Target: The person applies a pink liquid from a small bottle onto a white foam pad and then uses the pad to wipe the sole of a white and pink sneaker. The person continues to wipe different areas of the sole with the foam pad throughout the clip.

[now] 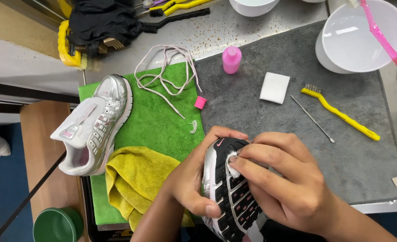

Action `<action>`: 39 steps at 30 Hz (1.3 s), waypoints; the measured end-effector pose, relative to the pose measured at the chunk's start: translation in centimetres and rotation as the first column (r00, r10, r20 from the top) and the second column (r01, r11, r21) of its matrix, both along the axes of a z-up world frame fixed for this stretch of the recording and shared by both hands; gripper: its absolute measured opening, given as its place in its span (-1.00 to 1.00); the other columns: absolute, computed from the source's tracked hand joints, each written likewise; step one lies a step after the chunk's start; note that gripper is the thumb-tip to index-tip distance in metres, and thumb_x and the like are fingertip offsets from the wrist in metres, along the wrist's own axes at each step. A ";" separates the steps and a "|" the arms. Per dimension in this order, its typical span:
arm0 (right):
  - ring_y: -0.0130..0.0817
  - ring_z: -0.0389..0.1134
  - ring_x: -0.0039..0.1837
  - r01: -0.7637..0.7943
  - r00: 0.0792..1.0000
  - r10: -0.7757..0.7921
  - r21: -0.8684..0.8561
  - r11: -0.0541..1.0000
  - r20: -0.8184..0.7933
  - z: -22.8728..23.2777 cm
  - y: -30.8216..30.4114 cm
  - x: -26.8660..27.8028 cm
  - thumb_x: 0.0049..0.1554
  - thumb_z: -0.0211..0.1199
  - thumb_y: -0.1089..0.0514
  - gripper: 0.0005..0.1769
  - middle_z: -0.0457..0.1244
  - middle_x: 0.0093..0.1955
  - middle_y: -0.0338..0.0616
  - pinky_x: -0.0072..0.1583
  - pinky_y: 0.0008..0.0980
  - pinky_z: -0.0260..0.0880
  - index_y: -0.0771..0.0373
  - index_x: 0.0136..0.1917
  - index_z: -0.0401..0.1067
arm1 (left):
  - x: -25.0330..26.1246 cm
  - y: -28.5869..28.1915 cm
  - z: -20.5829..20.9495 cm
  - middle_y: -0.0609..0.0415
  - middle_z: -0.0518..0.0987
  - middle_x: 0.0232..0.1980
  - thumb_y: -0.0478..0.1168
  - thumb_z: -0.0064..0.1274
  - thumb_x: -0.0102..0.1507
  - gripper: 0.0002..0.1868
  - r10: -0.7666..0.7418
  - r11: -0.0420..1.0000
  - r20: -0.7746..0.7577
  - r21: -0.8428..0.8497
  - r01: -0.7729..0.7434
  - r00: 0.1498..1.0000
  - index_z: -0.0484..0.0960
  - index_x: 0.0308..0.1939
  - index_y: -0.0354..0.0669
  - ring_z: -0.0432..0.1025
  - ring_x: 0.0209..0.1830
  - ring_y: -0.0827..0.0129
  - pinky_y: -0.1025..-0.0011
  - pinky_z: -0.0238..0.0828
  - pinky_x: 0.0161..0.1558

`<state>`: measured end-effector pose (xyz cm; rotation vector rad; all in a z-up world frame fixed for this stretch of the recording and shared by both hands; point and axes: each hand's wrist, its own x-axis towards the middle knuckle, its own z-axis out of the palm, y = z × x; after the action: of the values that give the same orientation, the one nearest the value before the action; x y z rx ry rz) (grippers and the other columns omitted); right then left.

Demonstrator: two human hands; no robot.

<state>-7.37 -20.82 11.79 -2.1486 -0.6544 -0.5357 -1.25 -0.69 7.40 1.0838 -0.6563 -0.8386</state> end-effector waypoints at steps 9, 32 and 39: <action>-0.03 0.37 0.22 -0.102 0.972 0.134 0.170 0.980 -0.193 -0.4 -1.9 -0.8 0.29 -0.06 0.19 -0.67 0.25 0.20 0.08 0.31 -0.09 0.41 0.30 0.22 0.42 | 0.4 -1.0 3.4 0.16 0.55 -0.11 0.22 0.01 0.17 -0.40 0.215 0.937 0.061 0.268 -0.223 0.975 0.52 0.04 -0.18 0.37 -0.23 0.55 0.52 0.27 -0.18; -0.24 0.32 -0.17 0.183 0.962 -0.195 -0.078 0.980 -0.190 -1.1 -5.3 -1.9 0.22 0.05 0.34 -0.90 0.30 -0.12 -0.04 -0.12 -0.36 0.28 0.34 -0.07 0.40 | -0.6 -1.5 4.5 0.18 0.65 -0.02 0.10 -0.01 0.11 -0.55 0.238 0.856 0.170 0.428 -0.289 0.956 0.50 -0.03 -0.06 0.49 -0.18 0.53 0.51 0.42 -0.14; -0.16 0.18 -0.31 -0.028 0.996 0.059 -0.409 0.912 0.064 2.2 -4.2 -0.6 0.24 -0.17 0.26 -0.67 0.27 -0.05 -0.03 -0.27 -0.21 0.20 0.31 -0.01 0.44 | -0.6 -1.9 5.4 0.22 0.63 -0.11 0.14 -0.06 0.10 -0.52 0.190 0.836 0.321 0.443 -0.324 0.928 0.50 -0.06 -0.06 0.44 -0.27 0.54 0.49 0.37 -0.21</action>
<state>-7.92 -25.06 14.01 -2.5049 -0.9202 -0.4894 -1.81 -2.59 12.76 1.7326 -0.5062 -0.6375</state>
